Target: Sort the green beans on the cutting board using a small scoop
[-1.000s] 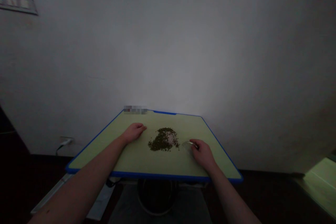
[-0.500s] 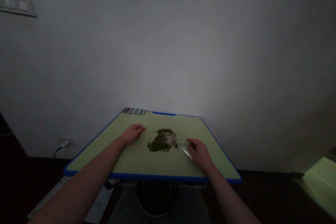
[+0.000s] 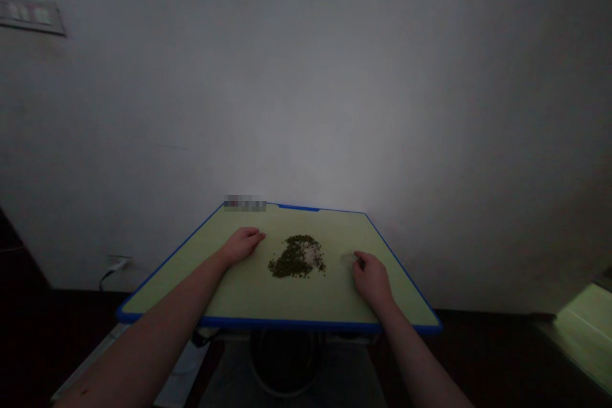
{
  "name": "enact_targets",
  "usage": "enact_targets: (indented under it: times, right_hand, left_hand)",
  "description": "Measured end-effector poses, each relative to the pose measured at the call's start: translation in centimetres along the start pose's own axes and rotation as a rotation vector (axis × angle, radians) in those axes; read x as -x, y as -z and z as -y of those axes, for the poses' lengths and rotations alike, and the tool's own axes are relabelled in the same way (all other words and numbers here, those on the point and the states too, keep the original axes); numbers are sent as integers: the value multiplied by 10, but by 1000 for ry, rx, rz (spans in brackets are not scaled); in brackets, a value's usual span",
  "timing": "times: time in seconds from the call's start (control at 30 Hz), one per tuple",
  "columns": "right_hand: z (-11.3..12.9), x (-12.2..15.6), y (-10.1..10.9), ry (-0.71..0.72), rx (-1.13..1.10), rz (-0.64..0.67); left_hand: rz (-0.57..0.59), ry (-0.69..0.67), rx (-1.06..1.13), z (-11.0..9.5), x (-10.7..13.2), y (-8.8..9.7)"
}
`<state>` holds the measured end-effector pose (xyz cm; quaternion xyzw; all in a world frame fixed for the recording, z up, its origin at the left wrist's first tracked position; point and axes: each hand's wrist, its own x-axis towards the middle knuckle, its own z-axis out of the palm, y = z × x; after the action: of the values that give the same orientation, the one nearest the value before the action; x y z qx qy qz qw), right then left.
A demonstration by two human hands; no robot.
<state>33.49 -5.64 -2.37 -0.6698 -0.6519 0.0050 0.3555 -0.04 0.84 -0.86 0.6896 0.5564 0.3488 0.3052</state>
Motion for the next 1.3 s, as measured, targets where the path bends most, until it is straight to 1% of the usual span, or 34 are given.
enact_targets:
  times: [0.1,0.23,0.33,0.4,0.53,0.63,0.9,1.03,1.3]
  right_hand:
    - [0,0,1,19,1,-20]
    - [3,0,1,82,-19,33]
    - [3,0,1,36,2,9]
    - [3,1,2,13,-26,-5]
    - [7,4,4,36,-128,70]
    - [10,6,5,67,-153,112]
    - [10,10,6,56,-226,117]
    - [12,13,5,91,-253,145]
    - [14,13,4,149,-222,156]
  left_hand:
    - [-14,-23,0,3,-2,-1]
    - [-33,-19,-5,4,-2,-2]
    - [-22,-6,4,1,-1,-1]
    - [-13,-11,2,0,0,0]
    - [-16,-20,-7,-1,1,0]
    - [-21,-14,-6,-1,1,0]
    - [-14,2,-9,-3,1,0]
    - [-15,-10,-8,-4,1,0]
    - [-17,-33,-11,2,-1,0]
